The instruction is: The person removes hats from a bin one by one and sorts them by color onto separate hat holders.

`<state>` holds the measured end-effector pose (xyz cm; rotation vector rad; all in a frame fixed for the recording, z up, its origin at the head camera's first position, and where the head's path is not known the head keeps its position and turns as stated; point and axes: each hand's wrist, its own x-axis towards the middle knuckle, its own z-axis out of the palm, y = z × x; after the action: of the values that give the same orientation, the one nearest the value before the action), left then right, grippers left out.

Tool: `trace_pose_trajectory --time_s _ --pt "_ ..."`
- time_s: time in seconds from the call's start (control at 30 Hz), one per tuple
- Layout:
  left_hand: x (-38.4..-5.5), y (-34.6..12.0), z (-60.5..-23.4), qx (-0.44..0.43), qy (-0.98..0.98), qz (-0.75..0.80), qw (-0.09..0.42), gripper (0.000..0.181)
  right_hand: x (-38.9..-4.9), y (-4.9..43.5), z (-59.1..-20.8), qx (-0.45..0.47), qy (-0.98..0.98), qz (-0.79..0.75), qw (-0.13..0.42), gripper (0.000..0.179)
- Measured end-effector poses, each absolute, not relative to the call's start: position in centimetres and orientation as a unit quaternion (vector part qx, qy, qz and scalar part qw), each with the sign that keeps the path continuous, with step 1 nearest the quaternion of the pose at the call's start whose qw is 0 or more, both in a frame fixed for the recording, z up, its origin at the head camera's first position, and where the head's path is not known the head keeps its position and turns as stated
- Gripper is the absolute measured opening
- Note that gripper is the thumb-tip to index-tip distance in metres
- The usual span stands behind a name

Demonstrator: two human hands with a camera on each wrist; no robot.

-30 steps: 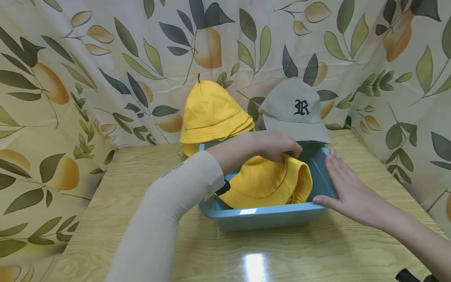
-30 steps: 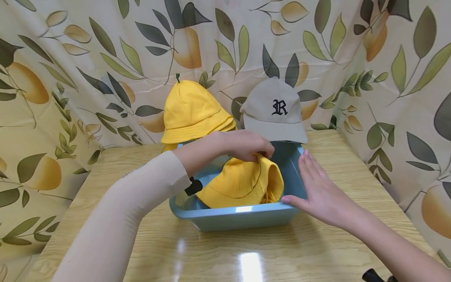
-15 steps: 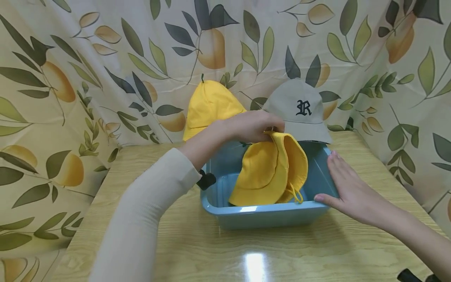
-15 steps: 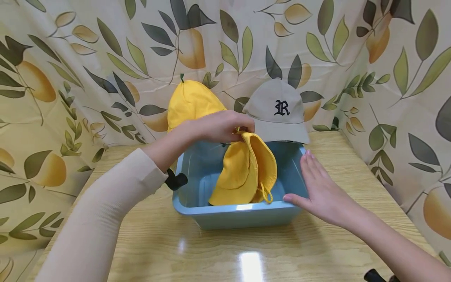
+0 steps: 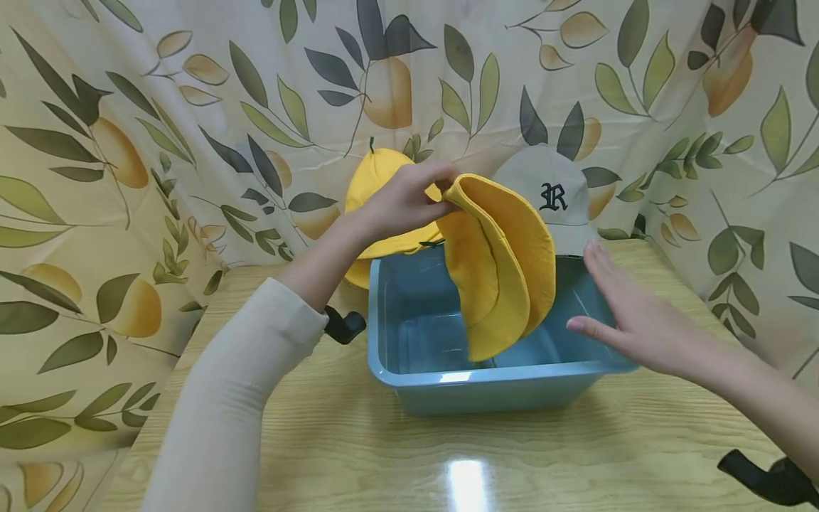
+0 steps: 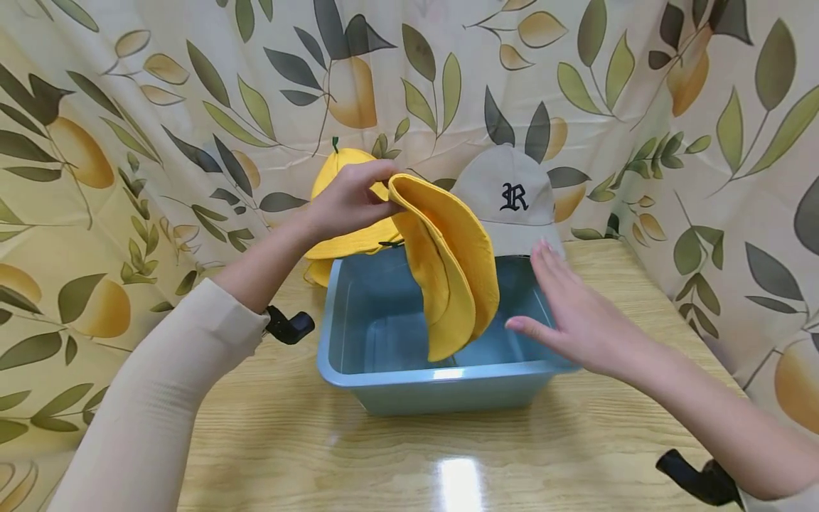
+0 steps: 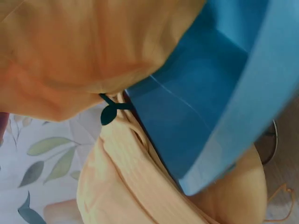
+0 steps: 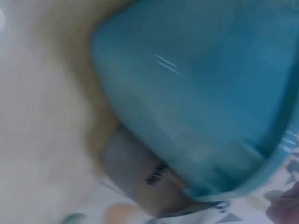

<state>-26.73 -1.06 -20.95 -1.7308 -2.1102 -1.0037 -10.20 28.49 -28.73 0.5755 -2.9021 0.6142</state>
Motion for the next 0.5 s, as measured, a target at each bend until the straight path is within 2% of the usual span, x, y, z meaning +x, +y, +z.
trace_pose_trajectory --time_s 0.1,0.33,0.5 --pt "-26.8 -1.9 -21.2 -0.575 -0.722 -0.360 0.136 0.015 -11.3 27.1 -26.5 0.222 -0.950 0.187 0.117 0.092" --pt "-26.6 -3.1 -21.8 -0.526 -0.743 -0.387 0.147 0.017 -13.6 22.7 -22.9 0.299 -0.878 0.191 0.321 0.075" --pt "-26.3 -3.8 -21.8 -0.490 -0.747 -0.425 0.145 0.019 -15.1 20.6 -22.2 0.355 -0.836 0.181 0.377 0.062"
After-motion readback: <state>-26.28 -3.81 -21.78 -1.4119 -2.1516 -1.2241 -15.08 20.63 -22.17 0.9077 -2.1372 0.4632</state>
